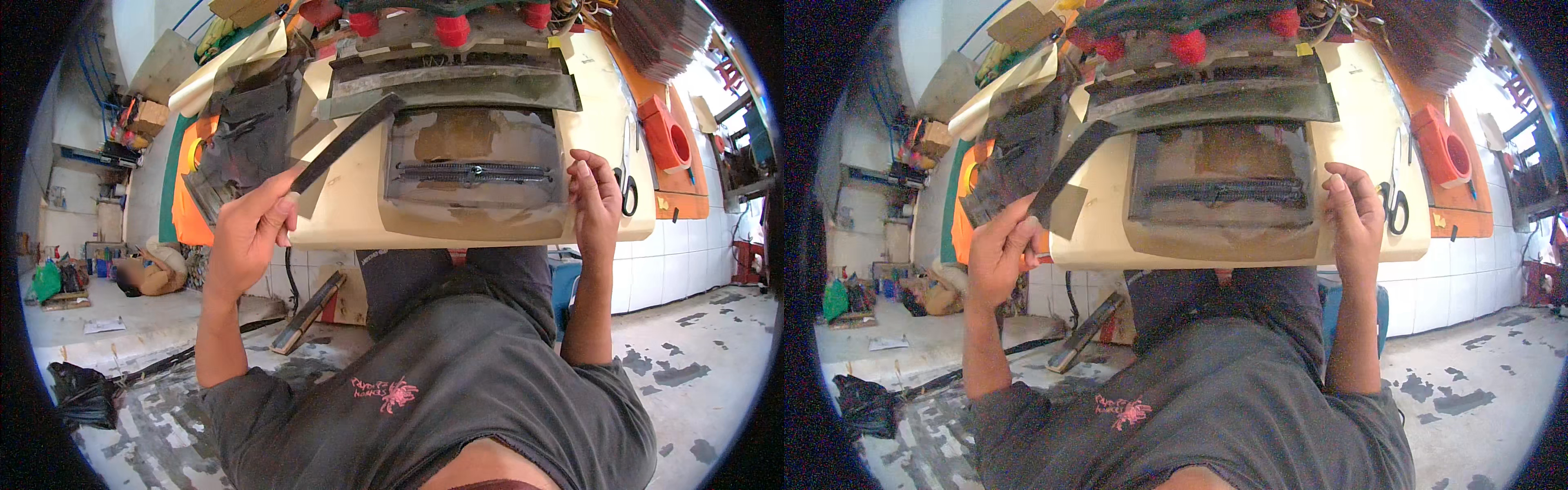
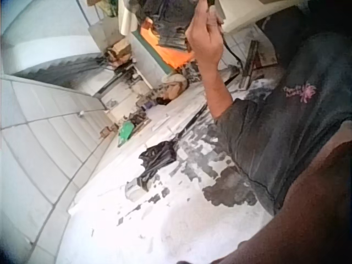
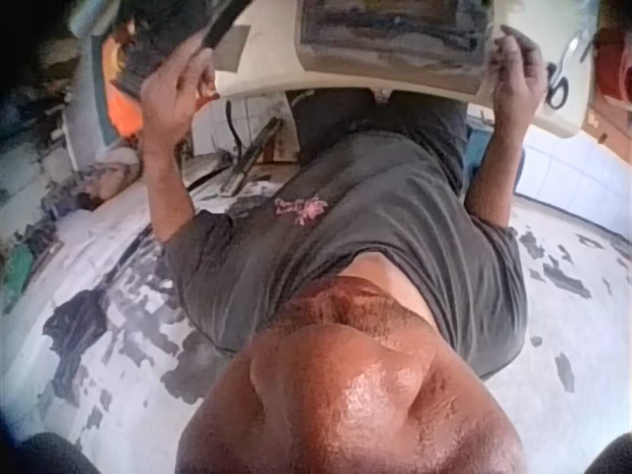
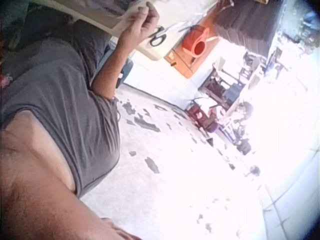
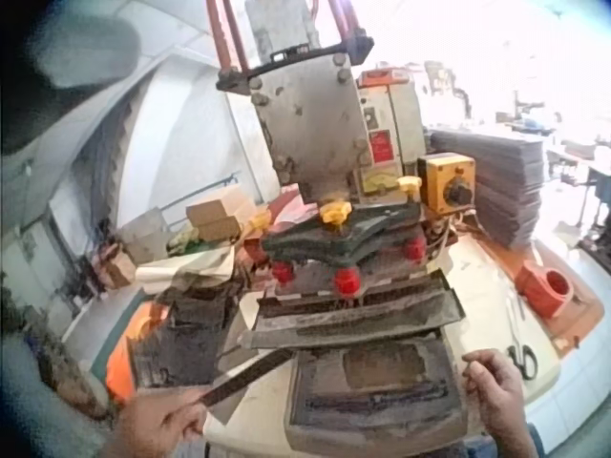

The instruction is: The person positions a transparent plastic zipper pouch onto a work platform, presses and aligns the material using a metal ruler, and adjusts the plastic film by hand.

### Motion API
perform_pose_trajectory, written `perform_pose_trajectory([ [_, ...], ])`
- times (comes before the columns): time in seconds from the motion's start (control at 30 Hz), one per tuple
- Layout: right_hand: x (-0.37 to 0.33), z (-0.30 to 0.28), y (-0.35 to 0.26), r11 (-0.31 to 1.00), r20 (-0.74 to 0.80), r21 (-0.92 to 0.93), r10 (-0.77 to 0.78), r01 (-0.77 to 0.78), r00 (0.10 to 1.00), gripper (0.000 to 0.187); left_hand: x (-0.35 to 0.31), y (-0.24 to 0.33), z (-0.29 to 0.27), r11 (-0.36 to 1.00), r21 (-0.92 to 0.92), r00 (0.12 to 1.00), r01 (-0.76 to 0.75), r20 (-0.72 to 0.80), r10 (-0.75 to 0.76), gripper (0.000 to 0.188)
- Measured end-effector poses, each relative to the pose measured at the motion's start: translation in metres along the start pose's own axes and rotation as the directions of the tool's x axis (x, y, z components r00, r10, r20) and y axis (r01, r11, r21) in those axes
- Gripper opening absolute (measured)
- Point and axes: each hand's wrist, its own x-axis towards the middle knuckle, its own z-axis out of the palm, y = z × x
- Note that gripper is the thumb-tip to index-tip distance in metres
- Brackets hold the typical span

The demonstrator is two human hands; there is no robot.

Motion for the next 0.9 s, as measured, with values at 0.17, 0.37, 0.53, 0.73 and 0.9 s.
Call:
perform_pose_trajectory([
  [0.17, 0.000, -0.001, -0.001, 0.999, -0.031, -0.043, -0.008, 0.007, 0.999, 0.029, 0.001, -0.012, 0.004, 0.995, 0.006, 0.980, 0.096, 0.173, -0.095, 0.031],
  [0.37, -0.007, 0.004, -0.010, 0.994, -0.108, -0.037, -0.110, 0.106, 0.988, 0.024, -0.002, 0.004, 0.031, 0.991, 0.058, 0.944, -0.123, 0.315, 0.099, 0.029],
  [0.53, -0.020, 0.001, -0.036, 0.986, -0.101, -0.062, -0.162, 0.157, 0.982, 0.022, 0.001, 0.025, 0.062, 0.985, 0.012, 0.925, -0.171, 0.345, 0.156, 0.034],
  [0.73, -0.043, 0.005, -0.084, 0.842, 0.521, -0.263, -0.287, 0.472, 0.804, 0.026, 0.012, 0.049, 0.092, 0.957, 0.130, 0.915, -0.258, 0.350, 0.199, 0.033],
  [0.9, -0.047, 0.011, -0.077, 0.926, 0.394, -0.316, -0.071, 0.208, 0.916, 0.022, 0.023, 0.055, 0.097, 0.956, 0.145, 0.928, -0.254, 0.315, 0.199, 0.037],
])
